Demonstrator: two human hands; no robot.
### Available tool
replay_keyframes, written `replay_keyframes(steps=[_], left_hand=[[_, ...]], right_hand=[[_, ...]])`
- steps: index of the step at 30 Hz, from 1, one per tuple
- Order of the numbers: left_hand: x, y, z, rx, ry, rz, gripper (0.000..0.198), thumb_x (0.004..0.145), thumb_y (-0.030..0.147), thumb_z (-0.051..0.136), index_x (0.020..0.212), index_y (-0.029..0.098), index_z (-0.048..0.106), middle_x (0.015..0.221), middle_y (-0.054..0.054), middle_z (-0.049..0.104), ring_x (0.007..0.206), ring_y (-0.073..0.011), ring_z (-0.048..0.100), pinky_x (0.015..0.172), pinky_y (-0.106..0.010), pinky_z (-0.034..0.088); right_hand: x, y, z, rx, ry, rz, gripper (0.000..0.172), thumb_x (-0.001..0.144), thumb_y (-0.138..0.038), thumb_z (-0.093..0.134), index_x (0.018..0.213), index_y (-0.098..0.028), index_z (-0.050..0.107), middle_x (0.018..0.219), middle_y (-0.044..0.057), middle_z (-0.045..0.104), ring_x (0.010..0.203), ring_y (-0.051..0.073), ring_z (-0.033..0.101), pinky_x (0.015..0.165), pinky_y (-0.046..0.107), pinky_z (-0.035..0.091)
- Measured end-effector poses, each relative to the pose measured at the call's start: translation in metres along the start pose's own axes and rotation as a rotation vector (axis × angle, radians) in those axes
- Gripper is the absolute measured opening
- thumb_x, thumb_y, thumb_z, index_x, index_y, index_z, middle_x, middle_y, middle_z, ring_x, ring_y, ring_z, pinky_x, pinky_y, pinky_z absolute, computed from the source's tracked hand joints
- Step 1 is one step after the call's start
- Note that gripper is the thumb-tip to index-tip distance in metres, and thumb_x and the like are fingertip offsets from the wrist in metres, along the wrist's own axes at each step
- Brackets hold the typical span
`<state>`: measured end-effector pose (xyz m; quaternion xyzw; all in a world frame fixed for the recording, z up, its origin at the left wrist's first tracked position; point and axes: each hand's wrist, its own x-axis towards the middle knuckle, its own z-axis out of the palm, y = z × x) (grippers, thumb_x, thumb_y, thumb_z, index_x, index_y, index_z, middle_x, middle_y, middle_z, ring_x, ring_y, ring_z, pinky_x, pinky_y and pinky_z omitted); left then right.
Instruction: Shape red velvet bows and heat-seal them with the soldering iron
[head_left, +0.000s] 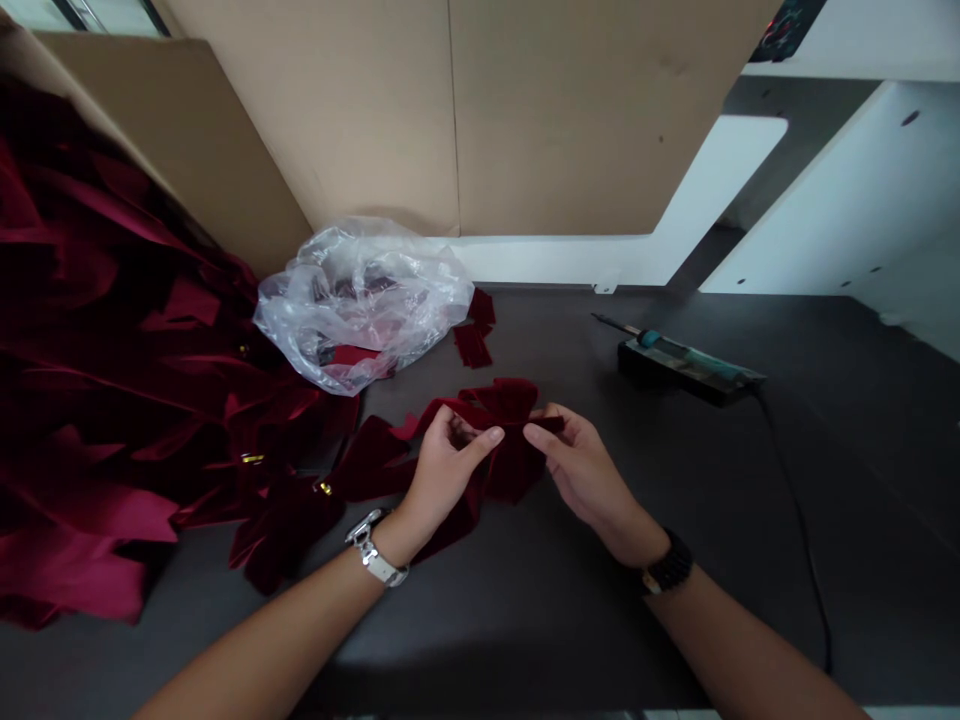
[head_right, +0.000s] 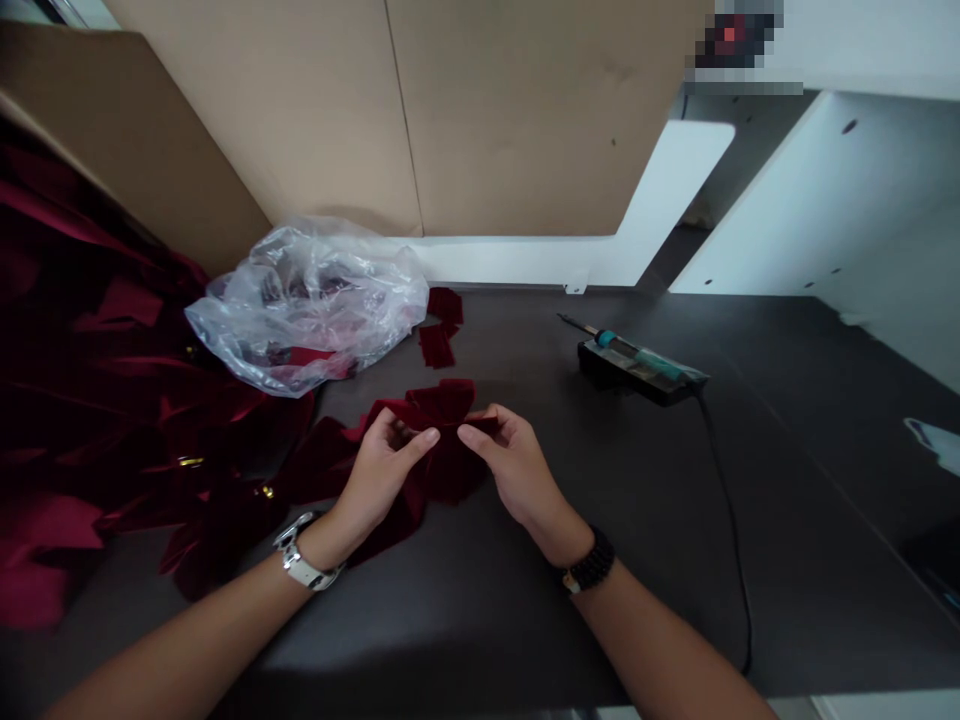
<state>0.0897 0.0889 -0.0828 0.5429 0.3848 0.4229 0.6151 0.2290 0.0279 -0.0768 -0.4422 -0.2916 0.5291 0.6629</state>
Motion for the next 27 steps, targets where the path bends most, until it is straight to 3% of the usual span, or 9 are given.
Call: replay_keyframes(steps=[5, 10, 15, 18, 23, 27], left_hand=[[0.0003, -0.0021, -0.0044, 0.136, -0.025, 0.057, 0.029, 0.072, 0.038, 0.071, 0.064, 0.016, 0.053, 0.063, 0.002, 0.052, 0.065, -0.0124, 0.050, 0.065, -0.025, 0.042], [-0.0016, 0.0039, -0.0022, 0.085, -0.032, 0.130, 0.018, 0.070, 0.029, 0.074, 0.069, 0.016, 0.061, 0.070, 0.000, 0.059, 0.069, -0.0124, 0.054, 0.069, -0.024, 0.044], [-0.0035, 0.0051, 0.0025, -0.210, -0.069, -0.003, 0.037, 0.059, 0.023, 0.083, 0.076, 0.019, 0.050, 0.069, 0.005, 0.059, 0.065, -0.0089, 0.055, 0.068, -0.021, 0.046], [-0.0049, 0.0043, 0.0048, -0.316, -0.079, -0.086, 0.036, 0.058, 0.022, 0.084, 0.074, 0.018, 0.052, 0.069, 0.005, 0.058, 0.066, -0.0068, 0.054, 0.067, -0.018, 0.045], [-0.0072, 0.0023, 0.0050, -0.335, -0.184, -0.165, 0.033, 0.062, 0.024, 0.082, 0.092, 0.017, 0.068, 0.083, -0.001, 0.066, 0.076, -0.0105, 0.059, 0.073, -0.022, 0.048], [-0.0071, 0.0022, 0.0034, -0.191, -0.192, -0.051, 0.036, 0.064, 0.026, 0.081, 0.098, 0.018, 0.070, 0.085, -0.003, 0.067, 0.079, -0.0130, 0.059, 0.074, -0.024, 0.047]], right_hand=[[0.0012, 0.0058, -0.0018, -0.211, 0.104, -0.200, 0.023, 0.070, -0.032, 0.078, 0.068, -0.019, 0.060, 0.073, 0.000, 0.064, 0.066, 0.013, 0.057, 0.063, 0.024, 0.048], [0.0002, 0.0038, -0.0006, -0.317, 0.184, -0.283, 0.022, 0.071, -0.033, 0.075, 0.067, -0.019, 0.059, 0.068, 0.000, 0.061, 0.063, 0.014, 0.054, 0.060, 0.026, 0.047], [-0.0012, 0.0055, 0.0007, -0.377, 0.226, -0.331, 0.017, 0.072, -0.031, 0.073, 0.069, -0.019, 0.061, 0.069, 0.001, 0.062, 0.066, 0.014, 0.056, 0.064, 0.027, 0.046], [-0.0016, 0.0062, 0.0012, -0.396, 0.245, -0.349, 0.018, 0.073, -0.032, 0.072, 0.068, -0.019, 0.061, 0.068, 0.001, 0.062, 0.065, 0.014, 0.056, 0.063, 0.027, 0.046], [-0.0031, 0.0042, 0.0017, -0.400, 0.257, -0.353, 0.018, 0.074, -0.032, 0.072, 0.068, -0.019, 0.060, 0.069, 0.001, 0.061, 0.065, 0.015, 0.055, 0.063, 0.028, 0.046], [-0.0041, 0.0052, 0.0021, -0.407, 0.282, -0.359, 0.017, 0.074, -0.032, 0.072, 0.070, -0.020, 0.061, 0.069, 0.002, 0.062, 0.067, 0.016, 0.056, 0.065, 0.030, 0.047]])
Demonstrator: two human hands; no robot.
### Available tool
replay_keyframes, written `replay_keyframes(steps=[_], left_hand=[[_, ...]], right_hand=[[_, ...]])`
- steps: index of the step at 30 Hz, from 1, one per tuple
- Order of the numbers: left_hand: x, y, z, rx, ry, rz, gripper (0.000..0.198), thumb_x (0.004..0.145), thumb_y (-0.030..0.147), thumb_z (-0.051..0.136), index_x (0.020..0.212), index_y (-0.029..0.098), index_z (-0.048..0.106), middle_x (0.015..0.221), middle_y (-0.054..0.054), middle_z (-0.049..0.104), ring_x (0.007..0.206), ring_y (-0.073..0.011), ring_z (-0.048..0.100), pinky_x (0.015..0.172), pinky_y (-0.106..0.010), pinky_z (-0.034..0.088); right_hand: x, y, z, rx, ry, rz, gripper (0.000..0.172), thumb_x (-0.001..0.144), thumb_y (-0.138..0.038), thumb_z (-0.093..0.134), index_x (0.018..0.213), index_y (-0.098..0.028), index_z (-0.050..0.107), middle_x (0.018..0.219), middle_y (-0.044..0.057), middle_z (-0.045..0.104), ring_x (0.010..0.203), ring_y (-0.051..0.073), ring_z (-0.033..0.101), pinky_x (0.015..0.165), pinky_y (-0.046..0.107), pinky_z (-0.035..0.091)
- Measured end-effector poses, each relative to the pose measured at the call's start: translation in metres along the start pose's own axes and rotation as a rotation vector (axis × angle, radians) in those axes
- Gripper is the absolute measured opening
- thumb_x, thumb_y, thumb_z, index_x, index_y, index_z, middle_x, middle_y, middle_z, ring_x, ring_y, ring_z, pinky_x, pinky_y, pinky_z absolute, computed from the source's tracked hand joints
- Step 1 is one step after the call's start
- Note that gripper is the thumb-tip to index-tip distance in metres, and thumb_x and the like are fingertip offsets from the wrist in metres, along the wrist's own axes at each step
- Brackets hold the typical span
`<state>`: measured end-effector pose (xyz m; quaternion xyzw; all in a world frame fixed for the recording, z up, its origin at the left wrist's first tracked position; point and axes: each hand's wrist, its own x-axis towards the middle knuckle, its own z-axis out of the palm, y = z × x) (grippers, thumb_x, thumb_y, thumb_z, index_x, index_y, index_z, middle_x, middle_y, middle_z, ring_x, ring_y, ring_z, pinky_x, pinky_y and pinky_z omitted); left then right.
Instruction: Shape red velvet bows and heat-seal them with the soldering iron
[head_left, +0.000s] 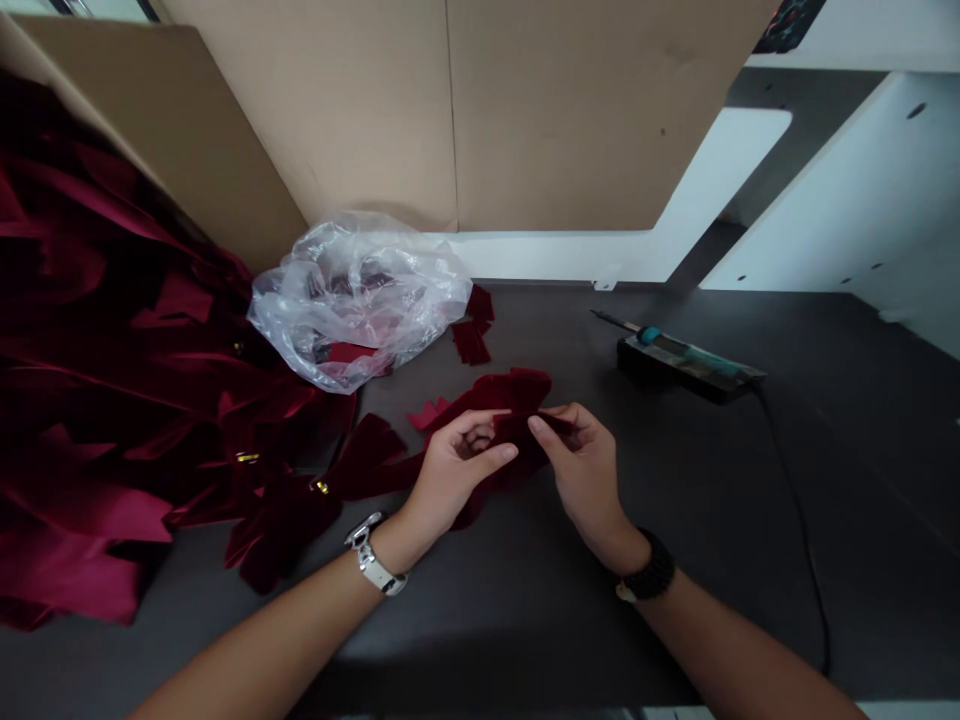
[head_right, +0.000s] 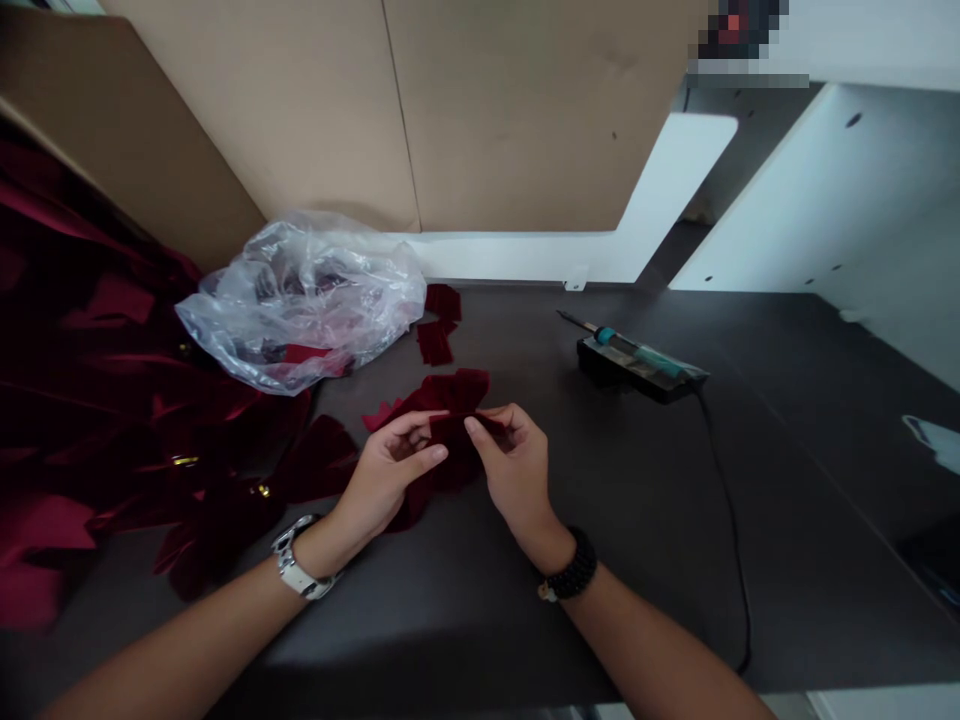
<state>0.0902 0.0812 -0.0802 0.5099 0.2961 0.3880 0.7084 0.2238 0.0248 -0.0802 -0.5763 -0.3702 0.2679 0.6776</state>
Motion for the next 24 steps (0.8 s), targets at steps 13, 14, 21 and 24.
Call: replay_keyframes(steps=[13, 14, 21, 24], left_hand=[[0.004, 0.013, -0.006, 0.416, 0.035, 0.240, 0.013, 0.075, 0.027, 0.070, 0.070, 0.016, 0.065, 0.058, 0.002, 0.057, 0.053, -0.0095, 0.048, 0.053, -0.021, 0.039], [0.004, 0.012, -0.006, 0.379, 0.026, 0.198, 0.016, 0.075, 0.029, 0.070, 0.068, 0.016, 0.063, 0.057, 0.002, 0.055, 0.051, -0.0089, 0.047, 0.051, -0.021, 0.038], [0.007, 0.009, -0.005, 0.250, 0.077, 0.136, 0.022, 0.069, 0.031, 0.076, 0.063, 0.015, 0.062, 0.060, 0.003, 0.052, 0.055, -0.0076, 0.043, 0.052, -0.020, 0.035], [0.007, 0.009, -0.004, 0.162, 0.081, 0.058, 0.024, 0.065, 0.034, 0.079, 0.066, 0.015, 0.063, 0.055, 0.004, 0.050, 0.052, -0.0068, 0.040, 0.050, -0.020, 0.032]], right_hand=[[-0.004, 0.002, 0.004, 0.026, -0.032, -0.033, 0.010, 0.074, -0.028, 0.071, 0.072, -0.021, 0.064, 0.071, 0.001, 0.065, 0.069, 0.016, 0.060, 0.066, 0.029, 0.049], [-0.004, 0.002, 0.004, 0.029, -0.033, -0.031, 0.010, 0.074, -0.028, 0.072, 0.072, -0.021, 0.064, 0.072, 0.002, 0.065, 0.069, 0.016, 0.060, 0.067, 0.029, 0.049], [-0.005, 0.001, 0.004, 0.066, -0.039, -0.008, 0.012, 0.074, -0.028, 0.073, 0.071, -0.021, 0.063, 0.073, 0.002, 0.065, 0.071, 0.016, 0.060, 0.069, 0.030, 0.049], [-0.004, 0.002, 0.003, 0.079, -0.043, 0.004, 0.012, 0.073, -0.029, 0.073, 0.071, -0.022, 0.063, 0.072, 0.001, 0.065, 0.070, 0.016, 0.059, 0.068, 0.030, 0.049]])
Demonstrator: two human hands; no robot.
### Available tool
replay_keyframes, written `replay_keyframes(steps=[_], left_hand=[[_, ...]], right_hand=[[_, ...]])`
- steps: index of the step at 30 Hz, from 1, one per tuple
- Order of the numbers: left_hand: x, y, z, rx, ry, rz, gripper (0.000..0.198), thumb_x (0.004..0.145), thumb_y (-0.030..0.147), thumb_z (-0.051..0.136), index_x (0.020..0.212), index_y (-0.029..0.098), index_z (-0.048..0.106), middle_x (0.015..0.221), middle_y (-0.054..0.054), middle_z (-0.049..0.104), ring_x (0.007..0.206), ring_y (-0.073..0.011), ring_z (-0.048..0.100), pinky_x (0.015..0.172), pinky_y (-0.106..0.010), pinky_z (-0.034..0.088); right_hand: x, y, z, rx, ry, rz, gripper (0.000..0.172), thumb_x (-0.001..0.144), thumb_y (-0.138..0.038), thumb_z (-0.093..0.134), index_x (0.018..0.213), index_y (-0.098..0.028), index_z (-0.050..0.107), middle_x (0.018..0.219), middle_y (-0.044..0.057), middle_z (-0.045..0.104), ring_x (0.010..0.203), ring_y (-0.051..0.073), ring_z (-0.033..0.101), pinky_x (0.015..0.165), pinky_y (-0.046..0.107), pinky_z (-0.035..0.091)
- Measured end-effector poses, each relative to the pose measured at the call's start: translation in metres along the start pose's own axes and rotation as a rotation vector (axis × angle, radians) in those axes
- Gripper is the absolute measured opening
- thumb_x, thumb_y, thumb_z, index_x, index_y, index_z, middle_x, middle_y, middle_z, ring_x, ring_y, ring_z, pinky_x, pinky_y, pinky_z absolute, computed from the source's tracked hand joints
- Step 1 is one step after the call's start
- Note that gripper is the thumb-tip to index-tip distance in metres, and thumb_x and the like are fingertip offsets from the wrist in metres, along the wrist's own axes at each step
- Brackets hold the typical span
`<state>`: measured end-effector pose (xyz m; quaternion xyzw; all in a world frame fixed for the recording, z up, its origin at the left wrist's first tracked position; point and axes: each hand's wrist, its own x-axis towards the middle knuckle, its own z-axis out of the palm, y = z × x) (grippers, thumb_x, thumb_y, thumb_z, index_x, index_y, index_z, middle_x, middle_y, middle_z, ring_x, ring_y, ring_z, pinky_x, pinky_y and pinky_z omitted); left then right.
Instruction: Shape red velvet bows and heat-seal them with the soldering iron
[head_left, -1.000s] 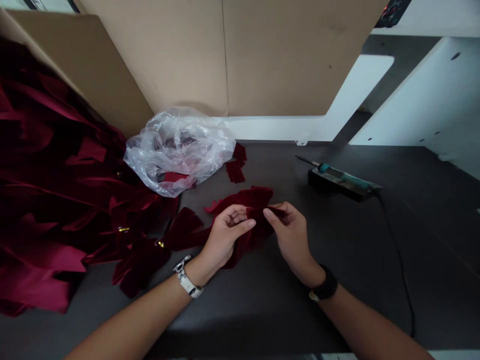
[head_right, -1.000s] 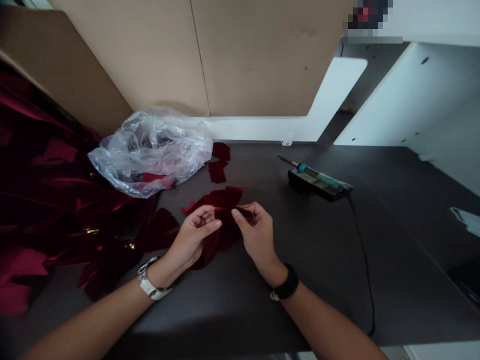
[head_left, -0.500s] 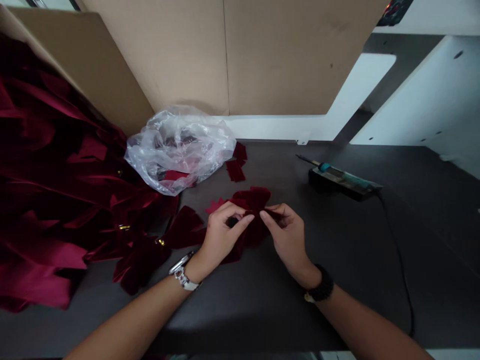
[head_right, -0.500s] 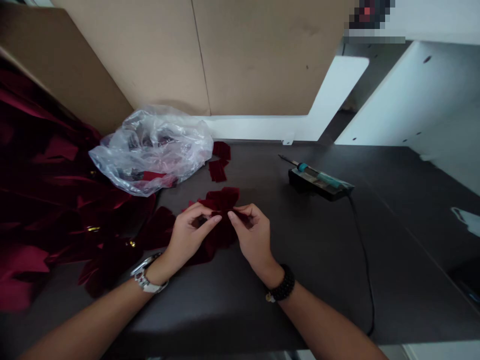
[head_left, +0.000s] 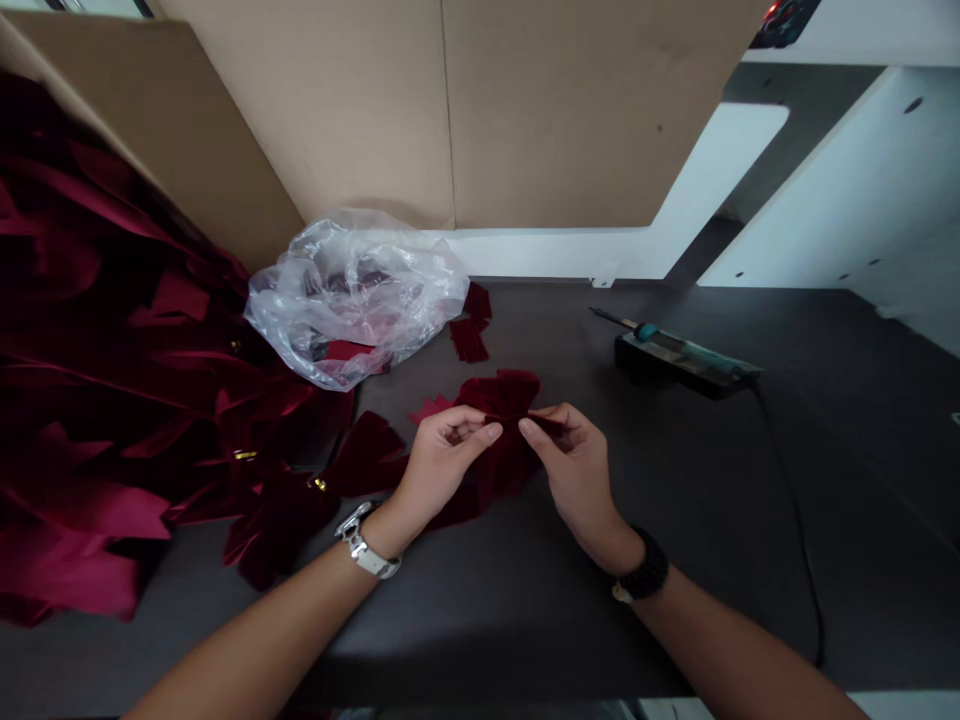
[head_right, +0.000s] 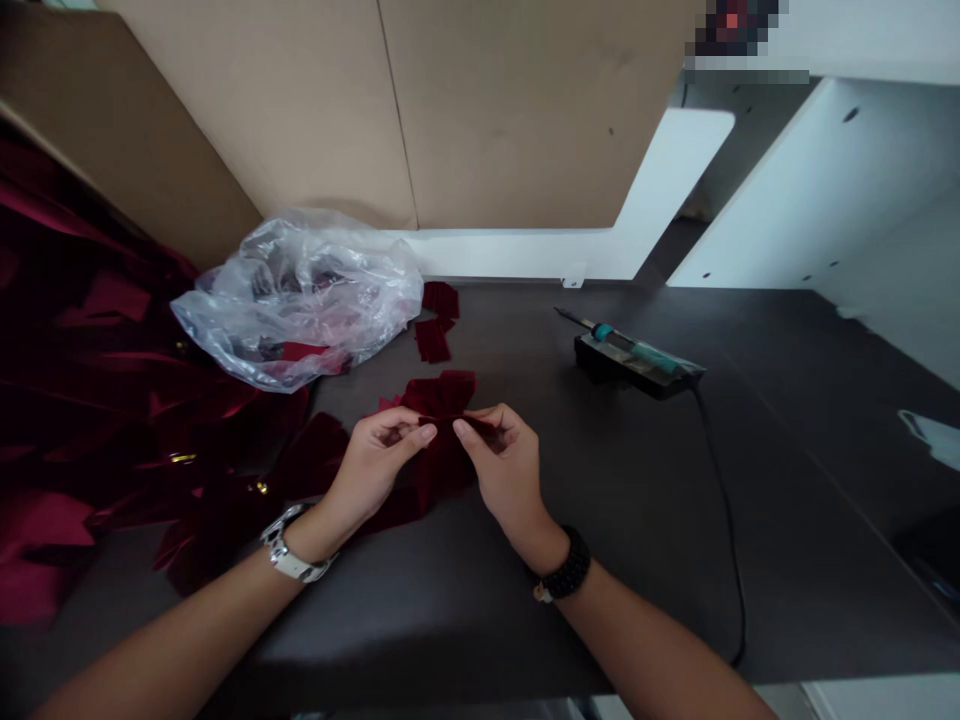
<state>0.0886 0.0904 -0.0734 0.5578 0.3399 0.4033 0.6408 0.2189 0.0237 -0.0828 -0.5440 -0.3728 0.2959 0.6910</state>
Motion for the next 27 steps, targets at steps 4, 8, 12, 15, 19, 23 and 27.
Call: replay_keyframes(steps=[4, 8, 12, 15, 19, 23, 27], left_hand=[[-0.001, -0.001, 0.004, -0.146, 0.015, -0.101, 0.030, 0.057, 0.035, 0.084, 0.066, 0.015, 0.064, 0.058, 0.003, 0.055, 0.054, -0.0073, 0.044, 0.054, -0.021, 0.036], [-0.003, -0.001, 0.008, -0.217, 0.010, -0.125, 0.028, 0.058, 0.032, 0.083, 0.065, 0.015, 0.063, 0.058, 0.005, 0.053, 0.055, -0.0064, 0.044, 0.056, -0.020, 0.038], [-0.003, -0.001, 0.009, -0.181, -0.003, -0.079, 0.023, 0.062, 0.029, 0.081, 0.070, 0.015, 0.065, 0.064, 0.004, 0.057, 0.059, -0.0068, 0.048, 0.060, -0.019, 0.039], [-0.002, -0.002, 0.007, -0.118, 0.013, -0.063, 0.023, 0.065, 0.032, 0.080, 0.073, 0.015, 0.067, 0.063, 0.003, 0.058, 0.058, -0.0074, 0.048, 0.058, -0.020, 0.039], [0.000, -0.002, 0.005, -0.120, -0.001, -0.068, 0.023, 0.064, 0.032, 0.080, 0.076, 0.015, 0.070, 0.061, 0.001, 0.060, 0.058, -0.0084, 0.050, 0.057, -0.021, 0.040], [0.004, 0.000, 0.002, -0.184, -0.040, -0.086, 0.024, 0.061, 0.032, 0.082, 0.075, 0.016, 0.071, 0.061, 0.001, 0.061, 0.056, -0.0083, 0.051, 0.057, -0.021, 0.043], [0.011, 0.003, -0.008, -0.125, -0.131, -0.021, 0.022, 0.064, 0.033, 0.081, 0.076, 0.017, 0.072, 0.059, 0.001, 0.060, 0.054, -0.0076, 0.050, 0.054, -0.020, 0.041]], right_hand=[[0.001, 0.003, 0.000, 0.018, 0.010, 0.036, 0.017, 0.073, -0.032, 0.073, 0.068, -0.021, 0.061, 0.070, 0.001, 0.063, 0.067, 0.015, 0.057, 0.065, 0.029, 0.048], [0.000, 0.003, 0.000, 0.012, 0.018, 0.031, 0.015, 0.073, -0.030, 0.073, 0.070, -0.021, 0.063, 0.072, 0.001, 0.064, 0.069, 0.016, 0.058, 0.068, 0.030, 0.048], [-0.002, -0.001, 0.001, -0.043, 0.041, -0.042, 0.012, 0.073, -0.028, 0.073, 0.071, -0.021, 0.064, 0.076, 0.003, 0.066, 0.074, 0.017, 0.061, 0.072, 0.032, 0.050], [-0.002, -0.003, 0.001, -0.056, 0.047, -0.052, 0.012, 0.074, -0.028, 0.073, 0.071, -0.021, 0.064, 0.076, 0.003, 0.067, 0.074, 0.018, 0.061, 0.072, 0.032, 0.050], [-0.001, 0.000, 0.001, 0.000, 0.029, 0.014, 0.015, 0.072, -0.031, 0.074, 0.070, -0.021, 0.063, 0.074, 0.002, 0.065, 0.071, 0.017, 0.059, 0.069, 0.030, 0.049], [0.000, 0.004, 0.001, 0.163, -0.011, 0.127, 0.021, 0.070, -0.033, 0.076, 0.068, -0.021, 0.059, 0.072, 0.000, 0.062, 0.067, 0.014, 0.055, 0.066, 0.028, 0.047], [0.002, 0.000, 0.002, 0.282, -0.089, 0.203, 0.024, 0.066, -0.032, 0.079, 0.065, -0.021, 0.058, 0.070, -0.001, 0.061, 0.065, 0.013, 0.054, 0.066, 0.027, 0.047]])
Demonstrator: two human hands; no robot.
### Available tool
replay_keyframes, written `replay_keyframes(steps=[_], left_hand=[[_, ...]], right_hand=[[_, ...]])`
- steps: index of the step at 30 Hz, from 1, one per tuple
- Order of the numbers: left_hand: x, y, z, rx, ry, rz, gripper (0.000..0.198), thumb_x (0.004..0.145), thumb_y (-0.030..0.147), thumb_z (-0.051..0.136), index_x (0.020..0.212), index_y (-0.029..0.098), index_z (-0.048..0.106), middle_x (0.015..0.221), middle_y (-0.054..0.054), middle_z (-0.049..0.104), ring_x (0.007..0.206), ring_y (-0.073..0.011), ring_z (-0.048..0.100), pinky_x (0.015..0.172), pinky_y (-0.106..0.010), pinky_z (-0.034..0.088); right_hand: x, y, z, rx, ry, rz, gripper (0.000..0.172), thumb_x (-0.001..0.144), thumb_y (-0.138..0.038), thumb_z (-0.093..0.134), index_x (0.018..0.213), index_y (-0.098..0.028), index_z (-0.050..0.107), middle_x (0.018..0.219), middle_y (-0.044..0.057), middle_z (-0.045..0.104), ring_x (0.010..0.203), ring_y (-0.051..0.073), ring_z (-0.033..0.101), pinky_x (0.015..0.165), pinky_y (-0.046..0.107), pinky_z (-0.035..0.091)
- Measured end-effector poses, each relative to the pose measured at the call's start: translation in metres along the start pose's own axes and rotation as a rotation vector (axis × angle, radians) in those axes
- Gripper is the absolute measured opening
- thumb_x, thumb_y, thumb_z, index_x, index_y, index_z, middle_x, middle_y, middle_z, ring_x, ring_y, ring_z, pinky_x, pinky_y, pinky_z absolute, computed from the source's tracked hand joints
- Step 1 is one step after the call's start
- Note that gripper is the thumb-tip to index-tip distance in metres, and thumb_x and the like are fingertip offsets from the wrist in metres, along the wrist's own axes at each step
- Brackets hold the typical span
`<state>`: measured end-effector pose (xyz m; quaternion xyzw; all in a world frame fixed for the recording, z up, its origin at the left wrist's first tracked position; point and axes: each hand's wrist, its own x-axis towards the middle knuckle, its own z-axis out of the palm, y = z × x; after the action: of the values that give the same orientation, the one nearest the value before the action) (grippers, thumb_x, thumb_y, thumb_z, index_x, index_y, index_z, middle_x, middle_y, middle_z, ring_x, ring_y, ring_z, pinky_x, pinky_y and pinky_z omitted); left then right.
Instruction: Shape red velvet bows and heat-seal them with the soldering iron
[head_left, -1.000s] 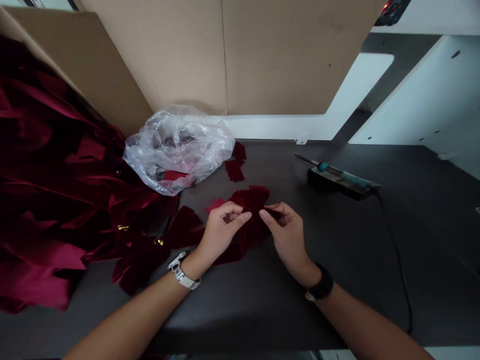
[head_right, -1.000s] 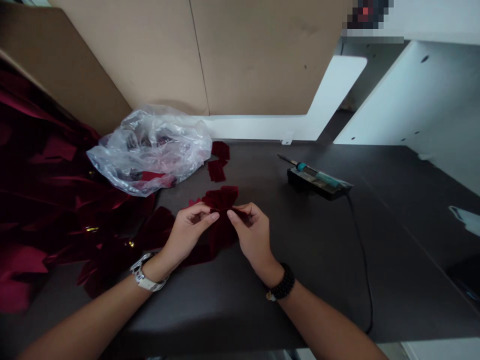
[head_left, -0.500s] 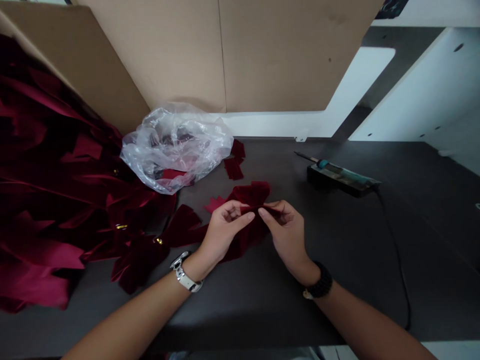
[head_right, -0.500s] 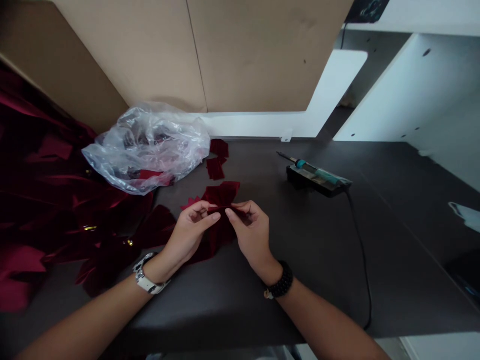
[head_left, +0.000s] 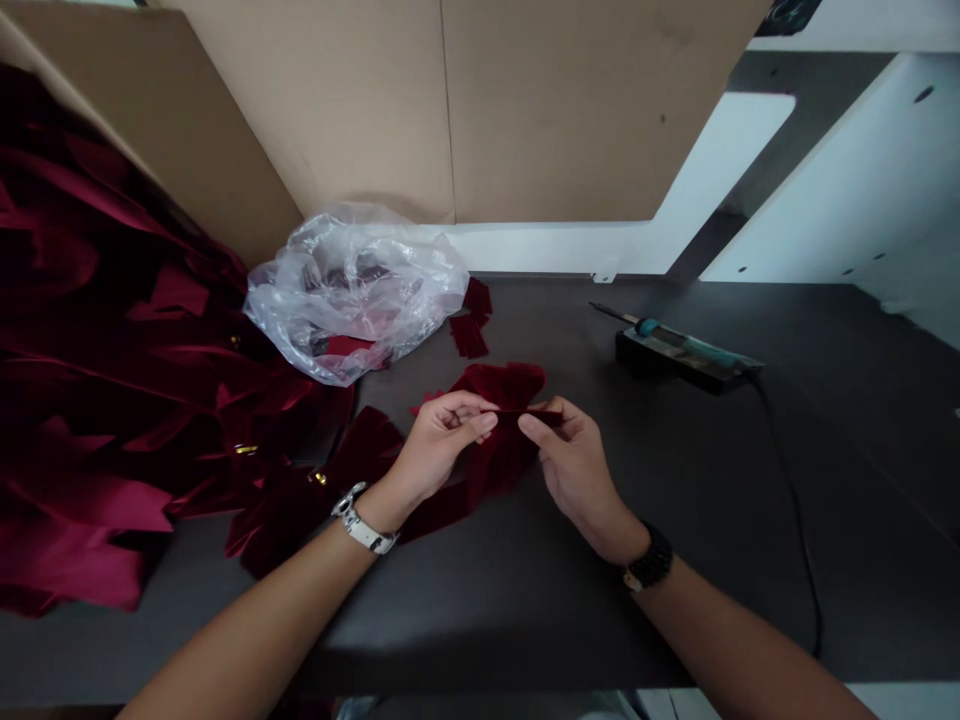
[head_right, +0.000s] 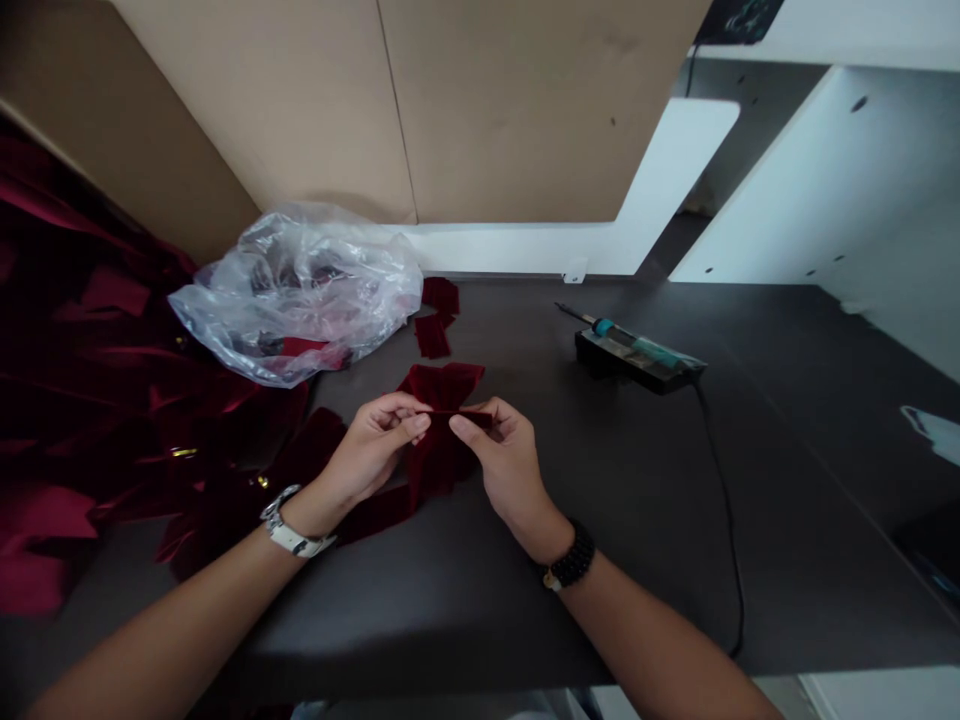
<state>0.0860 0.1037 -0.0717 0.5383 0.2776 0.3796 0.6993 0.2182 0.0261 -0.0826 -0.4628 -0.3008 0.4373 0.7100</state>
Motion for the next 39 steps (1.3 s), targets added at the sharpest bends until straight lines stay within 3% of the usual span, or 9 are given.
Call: replay_keyframes(steps=[5, 13, 17, 21, 25, 27, 31, 35, 39], left_hand=[[0.003, 0.005, -0.012, 0.195, -0.060, 0.099, 0.021, 0.068, 0.037, 0.078, 0.075, 0.018, 0.072, 0.060, 0.000, 0.061, 0.053, -0.0088, 0.050, 0.052, -0.021, 0.041], [-0.001, -0.006, -0.002, 0.108, 0.015, 0.149, 0.023, 0.069, 0.037, 0.078, 0.073, 0.017, 0.067, 0.059, 0.003, 0.055, 0.053, -0.0070, 0.044, 0.052, -0.019, 0.035], [-0.008, -0.014, 0.008, 0.005, 0.112, 0.096, 0.029, 0.062, 0.035, 0.081, 0.074, 0.016, 0.062, 0.068, 0.002, 0.060, 0.061, -0.0093, 0.051, 0.061, -0.021, 0.043], [-0.014, -0.019, 0.013, -0.074, 0.125, -0.004, 0.033, 0.061, 0.037, 0.079, 0.080, 0.016, 0.062, 0.077, -0.002, 0.066, 0.070, -0.0155, 0.057, 0.074, -0.031, 0.049], [-0.007, -0.019, 0.007, -0.069, 0.166, -0.016, 0.019, 0.064, 0.024, 0.072, 0.080, 0.017, 0.064, 0.073, 0.001, 0.065, 0.071, -0.0141, 0.057, 0.075, -0.028, 0.047], [-0.003, -0.019, 0.001, -0.100, 0.133, -0.021, 0.011, 0.069, 0.024, 0.066, 0.077, 0.016, 0.067, 0.073, 0.000, 0.065, 0.071, -0.0133, 0.057, 0.073, -0.026, 0.045], [-0.002, -0.015, -0.005, 0.041, 0.019, 0.083, 0.017, 0.073, 0.027, 0.068, 0.086, 0.017, 0.072, 0.079, -0.002, 0.067, 0.074, -0.0139, 0.057, 0.072, -0.026, 0.043], [-0.006, -0.008, -0.004, 0.266, -0.024, 0.246, 0.028, 0.068, 0.030, 0.078, 0.093, 0.019, 0.072, 0.092, -0.005, 0.070, 0.088, -0.0176, 0.059, 0.084, -0.029, 0.043], [-0.006, -0.007, -0.001, 0.328, 0.000, 0.257, 0.031, 0.064, 0.029, 0.082, 0.089, 0.017, 0.069, 0.081, -0.002, 0.066, 0.076, -0.0146, 0.057, 0.073, -0.026, 0.044]], right_hand=[[0.000, -0.008, 0.005, 0.061, -0.065, 0.087, 0.029, 0.060, -0.037, 0.083, 0.066, -0.021, 0.059, 0.072, -0.001, 0.063, 0.066, 0.014, 0.056, 0.068, 0.028, 0.049], [0.001, -0.013, 0.002, 0.123, -0.119, 0.143, 0.034, 0.059, -0.038, 0.086, 0.066, -0.021, 0.058, 0.071, -0.002, 0.063, 0.064, 0.013, 0.057, 0.066, 0.027, 0.050], [-0.005, -0.009, 0.006, 0.017, -0.137, 0.043, 0.028, 0.064, -0.033, 0.082, 0.064, -0.020, 0.058, 0.066, -0.002, 0.061, 0.059, 0.011, 0.055, 0.059, 0.024, 0.048], [-0.015, -0.005, 0.014, -0.157, -0.125, -0.193, 0.020, 0.071, -0.021, 0.075, 0.063, -0.020, 0.056, 0.071, 0.000, 0.065, 0.070, 0.014, 0.061, 0.068, 0.026, 0.051], [-0.009, -0.006, 0.007, -0.201, -0.020, -0.230, 0.016, 0.074, -0.022, 0.073, 0.066, -0.020, 0.059, 0.072, 0.000, 0.066, 0.067, 0.013, 0.061, 0.065, 0.024, 0.050], [-0.003, -0.008, 0.001, -0.230, 0.031, -0.238, 0.015, 0.074, -0.024, 0.073, 0.067, -0.020, 0.060, 0.072, 0.001, 0.067, 0.065, 0.013, 0.060, 0.063, 0.025, 0.049], [0.004, -0.008, -0.005, -0.301, 0.087, -0.275, 0.013, 0.073, -0.026, 0.073, 0.069, -0.019, 0.063, 0.070, 0.002, 0.066, 0.066, 0.015, 0.061, 0.063, 0.027, 0.050], [0.003, -0.008, -0.004, -0.328, 0.093, -0.301, 0.011, 0.073, -0.026, 0.072, 0.070, -0.019, 0.064, 0.071, 0.002, 0.067, 0.067, 0.015, 0.062, 0.063, 0.027, 0.050], [0.002, -0.007, -0.004, -0.352, 0.094, -0.330, 0.010, 0.074, -0.025, 0.071, 0.070, -0.020, 0.064, 0.070, 0.002, 0.066, 0.066, 0.015, 0.062, 0.062, 0.027, 0.050]])
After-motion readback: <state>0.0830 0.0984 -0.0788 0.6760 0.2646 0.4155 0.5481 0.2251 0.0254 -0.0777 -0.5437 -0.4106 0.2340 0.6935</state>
